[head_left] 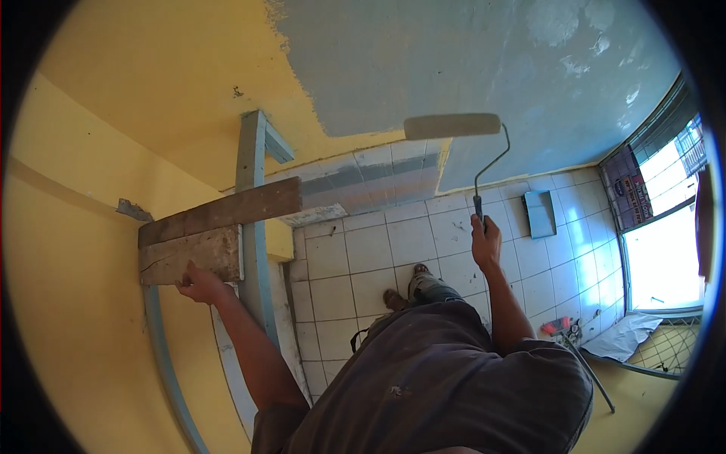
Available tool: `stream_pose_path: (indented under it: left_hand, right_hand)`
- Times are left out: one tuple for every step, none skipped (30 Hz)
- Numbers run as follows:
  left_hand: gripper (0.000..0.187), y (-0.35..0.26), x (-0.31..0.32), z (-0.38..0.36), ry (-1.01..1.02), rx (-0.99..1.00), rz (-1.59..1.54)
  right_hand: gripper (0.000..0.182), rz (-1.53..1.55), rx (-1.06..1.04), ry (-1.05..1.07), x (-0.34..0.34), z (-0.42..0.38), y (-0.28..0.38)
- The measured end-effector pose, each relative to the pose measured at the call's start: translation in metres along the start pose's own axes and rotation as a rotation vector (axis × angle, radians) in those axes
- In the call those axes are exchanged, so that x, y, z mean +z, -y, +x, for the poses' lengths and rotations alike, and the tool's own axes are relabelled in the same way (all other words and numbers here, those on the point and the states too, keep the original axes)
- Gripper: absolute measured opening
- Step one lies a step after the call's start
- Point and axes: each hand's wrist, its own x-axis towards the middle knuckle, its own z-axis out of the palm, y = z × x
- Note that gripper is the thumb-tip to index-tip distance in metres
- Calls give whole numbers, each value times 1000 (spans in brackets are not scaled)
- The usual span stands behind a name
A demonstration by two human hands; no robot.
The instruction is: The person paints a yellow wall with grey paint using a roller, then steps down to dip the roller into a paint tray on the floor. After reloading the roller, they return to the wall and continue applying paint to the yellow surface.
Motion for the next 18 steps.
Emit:
stream_pose_path:
  left_hand:
    - [82,1,-1,0,-2,2,7]
    - [82,2,0,0,-4,12,48]
    - [83,2,0,-2,-5,24,87]
    - [83,-3,-1,-7,-7,28,88]
    - [82,-10,-4,-13,-8,40,128]
    - [82,-15,-5,-19,-10,52,169]
    - [82,-15,-4,-22,-12,55,170]
    - [83,-12,-4,-20,-32,66,205]
    - [83,-9,-7,-16,-50,80,247]
    - [83,-7,-6,-10,-49,89,256]
    - [84,-5,-4,-5,-66,95,297]
    - [84,1,-2,-2,-83,97,336]
    - [84,0,-2,-6,-83,101,339]
    - [85,-2,0,-8,-82,114,297]
    - [86,-4,-1,-9,-82,126,261]
    - [86,-3,-1,-8,-80,129,268]
    - [86,-3,-1,-8,-82,151,271]
    - [86,-3,-2,-7,-82,172,272]
  right_hand:
    - [48,-1,5,6,-1,-6,-7]
    - [49,36,82,81,-1,-10,-14]
    - [50,76,159,154,-1,-12,-20]
    - [52,-20,168,208,-2,-12,-26]
    - [53,-49,168,211,3,-11,-35]
    - [54,-64,167,227,12,-11,-48]
    - [55,-78,163,242,17,-8,-49]
    - [56,-65,157,277,19,-9,-51]
    - [56,-62,170,285,22,-11,-55]
    - [55,-77,149,296,24,-9,-54]
    - [54,-95,127,305,25,-6,-52]
    - [54,-95,127,331,24,-3,-52]
    - [54,-93,131,332,25,1,-59]
    - [55,-126,125,373,27,7,-66]
    - [56,-163,122,416,29,7,-72]
    - [56,-163,129,420,28,6,-72]
    - [56,-144,117,427,27,7,-70]
    - [56,-125,102,431,25,8,-68]
